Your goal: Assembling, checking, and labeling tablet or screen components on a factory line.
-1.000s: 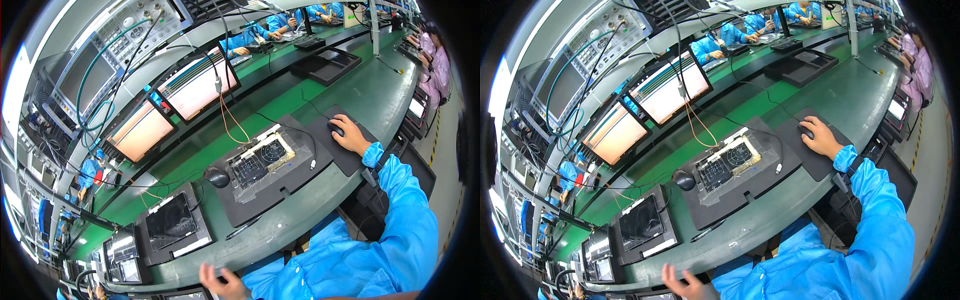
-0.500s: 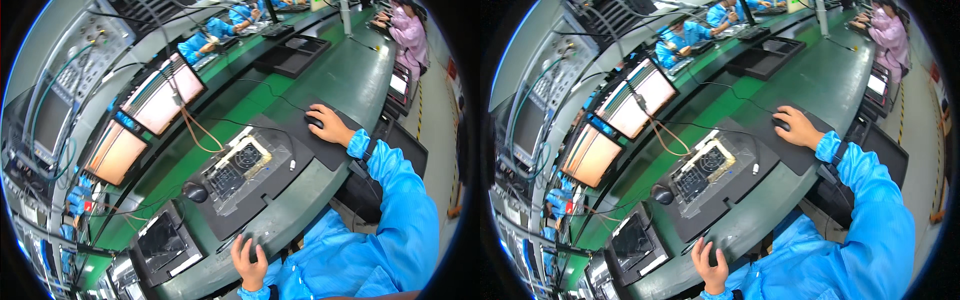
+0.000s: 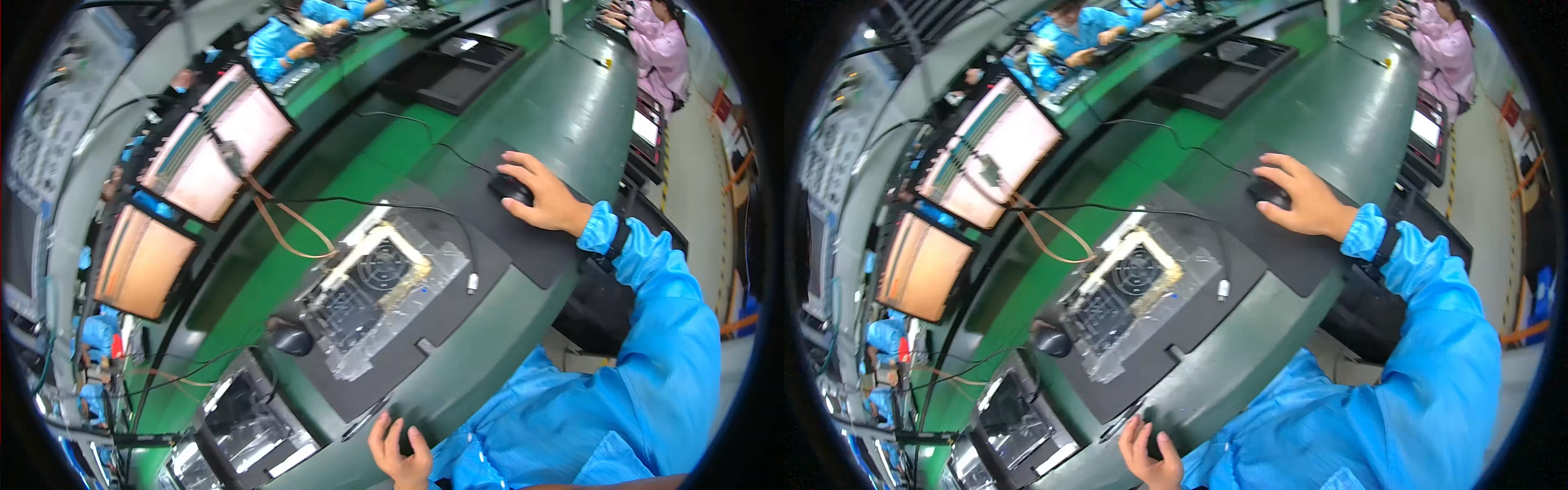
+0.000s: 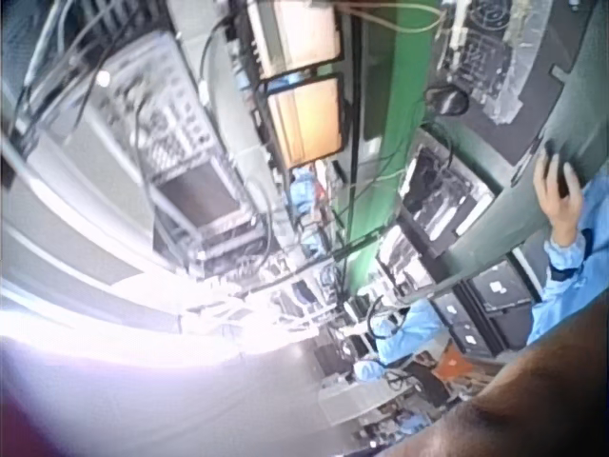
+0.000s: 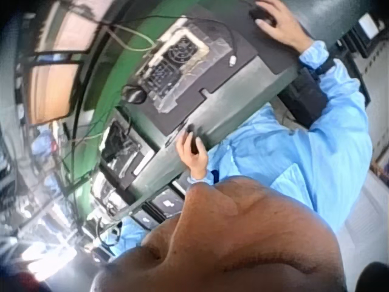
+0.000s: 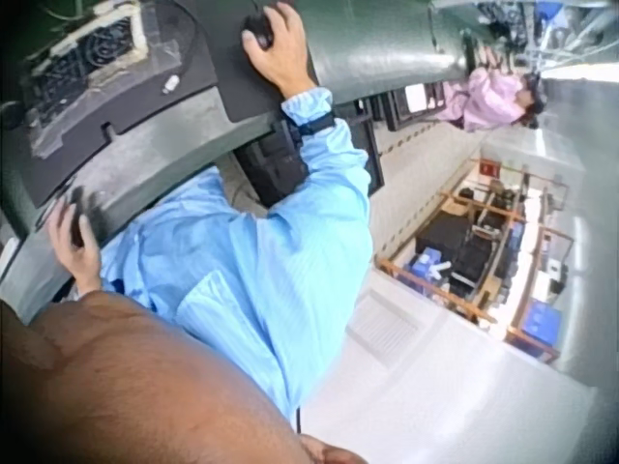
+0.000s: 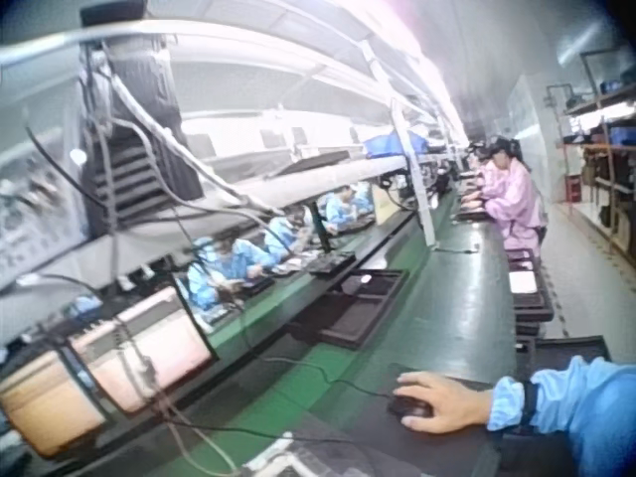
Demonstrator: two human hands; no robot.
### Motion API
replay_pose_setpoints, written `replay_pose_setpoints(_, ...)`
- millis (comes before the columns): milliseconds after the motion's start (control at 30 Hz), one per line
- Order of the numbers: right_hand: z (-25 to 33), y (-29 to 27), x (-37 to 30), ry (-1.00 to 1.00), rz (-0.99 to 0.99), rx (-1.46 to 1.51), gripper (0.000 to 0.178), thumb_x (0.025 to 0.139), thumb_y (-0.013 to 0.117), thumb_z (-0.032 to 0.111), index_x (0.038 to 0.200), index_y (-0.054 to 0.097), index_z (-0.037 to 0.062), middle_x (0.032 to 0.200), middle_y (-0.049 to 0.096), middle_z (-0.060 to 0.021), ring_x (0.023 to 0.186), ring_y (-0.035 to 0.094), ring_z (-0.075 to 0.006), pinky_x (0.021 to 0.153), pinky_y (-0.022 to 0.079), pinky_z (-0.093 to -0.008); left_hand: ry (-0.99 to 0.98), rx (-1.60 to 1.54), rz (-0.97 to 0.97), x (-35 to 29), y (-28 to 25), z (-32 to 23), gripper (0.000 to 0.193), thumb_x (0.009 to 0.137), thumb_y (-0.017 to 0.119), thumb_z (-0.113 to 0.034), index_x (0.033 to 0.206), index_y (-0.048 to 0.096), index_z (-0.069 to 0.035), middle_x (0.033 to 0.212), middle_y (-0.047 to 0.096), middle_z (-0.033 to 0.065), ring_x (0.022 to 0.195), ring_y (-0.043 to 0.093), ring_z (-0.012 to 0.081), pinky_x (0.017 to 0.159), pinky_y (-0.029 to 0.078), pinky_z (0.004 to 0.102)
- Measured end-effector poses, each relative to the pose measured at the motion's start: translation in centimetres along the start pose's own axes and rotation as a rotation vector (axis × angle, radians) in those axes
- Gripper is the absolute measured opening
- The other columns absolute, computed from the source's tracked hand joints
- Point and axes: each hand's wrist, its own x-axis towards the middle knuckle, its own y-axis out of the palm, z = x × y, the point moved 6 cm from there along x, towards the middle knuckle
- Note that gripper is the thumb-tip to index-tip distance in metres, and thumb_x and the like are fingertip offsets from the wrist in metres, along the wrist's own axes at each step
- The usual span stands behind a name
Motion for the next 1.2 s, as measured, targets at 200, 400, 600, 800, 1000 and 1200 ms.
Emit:
replay_pose_setpoints(200,-0.8,1.5,-0.1,0.075,0.085,0.049,0.054,0.087,0.075,0.028,0.134,0.060,0.0065,0.148,0.048,-0.0205,0.137,0.048,-0.0394,0.111,0.044,-0.0467,-0.051,-0.001,0.069,0.4,0.5,0.9,0.026,0.088,0.073,0.000,0.114,0.070,0.000,0.125,0.063,0.0218,0.114,0.063,0.0393,0.100,0.050,0.0447)
replay_pose_setpoints(400,0.2,1.3,0.3,-0.027,0.107,-0.100,0.053,0.087,0.076,0.032,0.130,0.061,0.0055,0.146,0.049,-0.0208,0.139,0.047,-0.0394,0.112,0.043,-0.0473,-0.101,0.010,0.078,0.4,0.6,1.1,0.026,0.087,0.073,0.001,0.113,0.070,0.000,0.126,0.064,0.0211,0.113,0.064,0.0379,0.099,0.051,0.0440)
replay_pose_setpoints(600,0.3,-1.4,7.4,-0.037,0.072,-0.149,0.055,0.092,0.071,0.033,0.137,0.057,0.0036,0.142,0.053,-0.0215,0.132,0.052,-0.0408,0.110,0.044,-0.0483,-0.129,0.020,0.060,-0.3,0.7,1.3,0.027,0.087,0.074,-0.001,0.113,0.071,-0.002,0.127,0.064,0.0195,0.114,0.064,0.0352,0.099,0.052,0.0422)
replay_pose_setpoints(800,-7.9,8.7,22.6,0.185,0.370,-0.428,0.057,0.090,0.066,0.050,0.121,0.066,0.0019,0.125,0.065,-0.0211,0.120,0.061,-0.0384,0.098,0.051,-0.0493,-0.141,0.011,0.039,0.0,0.7,1.3,0.026,0.088,0.073,-0.003,0.114,0.072,-0.003,0.125,0.066,0.0183,0.115,0.064,0.0365,0.102,0.049,0.0438)
replay_pose_setpoints(1000,-11.1,12.3,24.9,0.291,0.371,-0.365,0.049,0.083,0.069,0.030,0.121,0.067,-0.0002,0.111,0.073,-0.0227,0.106,0.069,-0.0424,0.094,0.054,-0.0508,-0.129,0.023,0.000,0.1,1.1,0.6,0.024,0.089,0.071,-0.003,0.113,0.071,-0.002,0.123,0.067,0.0177,0.114,0.064,0.0370,0.101,0.050,0.0434)
replay_pose_setpoints(1200,-8.3,-6.4,19.6,0.129,0.539,-0.222,0.053,0.090,0.072,0.034,0.129,0.065,-0.0015,0.116,0.072,-0.0244,0.108,0.069,-0.0373,0.093,0.053,-0.0456,-0.128,0.008,-0.010,-0.2,0.7,1.1,0.021,0.090,0.070,-0.002,0.111,0.071,0.000,0.121,0.069,0.0191,0.111,0.065,0.0374,0.100,0.051,0.0441)
